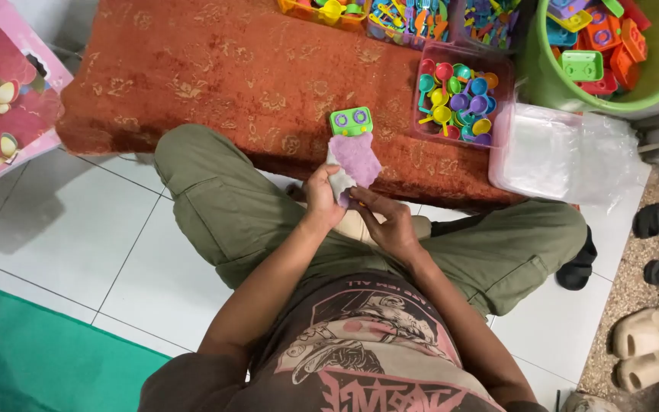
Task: Cleaning and wiping small plastic toy pieces with a cloth and organizing them on a table.
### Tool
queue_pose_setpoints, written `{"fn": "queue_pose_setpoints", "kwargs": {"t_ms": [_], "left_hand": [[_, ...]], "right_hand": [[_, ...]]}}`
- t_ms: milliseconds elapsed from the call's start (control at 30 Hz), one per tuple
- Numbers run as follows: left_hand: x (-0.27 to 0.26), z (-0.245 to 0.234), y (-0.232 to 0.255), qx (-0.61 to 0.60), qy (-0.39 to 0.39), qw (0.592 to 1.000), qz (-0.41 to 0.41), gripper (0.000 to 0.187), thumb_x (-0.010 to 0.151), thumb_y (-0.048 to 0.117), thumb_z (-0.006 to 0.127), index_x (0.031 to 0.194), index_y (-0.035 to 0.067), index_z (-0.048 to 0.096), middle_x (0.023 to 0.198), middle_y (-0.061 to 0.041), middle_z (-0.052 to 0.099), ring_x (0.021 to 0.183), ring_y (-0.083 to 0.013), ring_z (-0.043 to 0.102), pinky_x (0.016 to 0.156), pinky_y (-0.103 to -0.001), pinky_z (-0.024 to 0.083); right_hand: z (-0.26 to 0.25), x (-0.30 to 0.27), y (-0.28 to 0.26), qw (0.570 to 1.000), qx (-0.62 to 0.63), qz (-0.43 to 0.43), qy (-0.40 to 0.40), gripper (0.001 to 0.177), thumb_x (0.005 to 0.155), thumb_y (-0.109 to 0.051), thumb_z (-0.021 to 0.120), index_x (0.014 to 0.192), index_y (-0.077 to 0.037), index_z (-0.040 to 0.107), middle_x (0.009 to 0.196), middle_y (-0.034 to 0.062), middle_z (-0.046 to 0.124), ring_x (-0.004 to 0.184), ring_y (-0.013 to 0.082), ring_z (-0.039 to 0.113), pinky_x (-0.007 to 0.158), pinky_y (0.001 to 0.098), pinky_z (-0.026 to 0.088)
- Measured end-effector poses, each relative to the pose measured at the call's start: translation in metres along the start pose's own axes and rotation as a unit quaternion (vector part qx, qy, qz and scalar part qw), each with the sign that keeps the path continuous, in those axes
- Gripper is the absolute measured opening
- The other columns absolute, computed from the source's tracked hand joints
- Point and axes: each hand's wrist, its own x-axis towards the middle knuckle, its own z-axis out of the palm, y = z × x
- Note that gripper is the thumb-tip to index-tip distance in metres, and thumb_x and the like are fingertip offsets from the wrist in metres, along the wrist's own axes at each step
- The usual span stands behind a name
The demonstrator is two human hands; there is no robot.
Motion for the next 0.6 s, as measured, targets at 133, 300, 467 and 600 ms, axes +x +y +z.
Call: {"fn": "queue_pose_setpoints", "kwargs": {"t_ms": [133, 300, 467, 600], "left_hand": [[-0.034, 0.024, 0.019, -0.044, -0.006, 0.999, 0.019, 0.020, 0.070, 0.008, 0.070, 0.089, 0.011, 0.065, 0.079, -0.008, 0.068, 0.067, -0.0221, 0.065, 0.061, -0.031, 0.052], [-0.051, 0.039, 0.025, -0.072, -0.012, 0.997, 0.000, 0.030, 0.069, 0.011, 0.070, 0.098, 0.010, 0.064, 0.092, -0.007, 0.069, 0.085, -0.0239, 0.067, 0.080, -0.035, 0.055], [-0.030, 0.011, 0.019, -0.091, -0.028, 0.995, -0.020, 0.036, 0.074, 0.012, 0.072, 0.110, 0.008, 0.066, 0.106, -0.013, 0.071, 0.102, -0.0302, 0.068, 0.097, -0.046, 0.053], [-0.040, 0.020, 0.022, -0.073, -0.029, 0.997, -0.028, 0.037, 0.080, 0.017, 0.075, 0.115, 0.008, 0.067, 0.114, -0.013, 0.072, 0.110, -0.0318, 0.067, 0.104, -0.050, 0.051]], "right_hand": [[-0.011, 0.022, 0.012, 0.995, 0.070, 0.061, 0.039, 0.026, 0.086, 0.003, 0.080, 0.112, 0.000, 0.078, 0.110, 0.0208, 0.077, 0.111, 0.0349, 0.072, 0.092, 0.0442, 0.059], [-0.017, 0.085, 0.072, 0.978, 0.070, 0.176, 0.090, 0.037, 0.099, -0.002, 0.072, 0.132, 0.009, 0.061, 0.098, 0.0188, 0.073, 0.082, 0.0193, 0.071, 0.078, 0.0381, 0.061], [0.002, 0.149, 0.145, 0.978, 0.050, 0.183, 0.083, 0.036, 0.092, -0.007, 0.076, 0.125, 0.004, 0.065, 0.096, 0.0154, 0.075, 0.084, 0.0167, 0.069, 0.078, 0.0311, 0.059], [0.017, 0.185, 0.160, 0.981, 0.007, 0.192, 0.030, 0.041, 0.088, -0.010, 0.080, 0.126, 0.001, 0.068, 0.090, 0.0125, 0.076, 0.084, 0.0166, 0.071, 0.079, 0.0343, 0.059]]}}
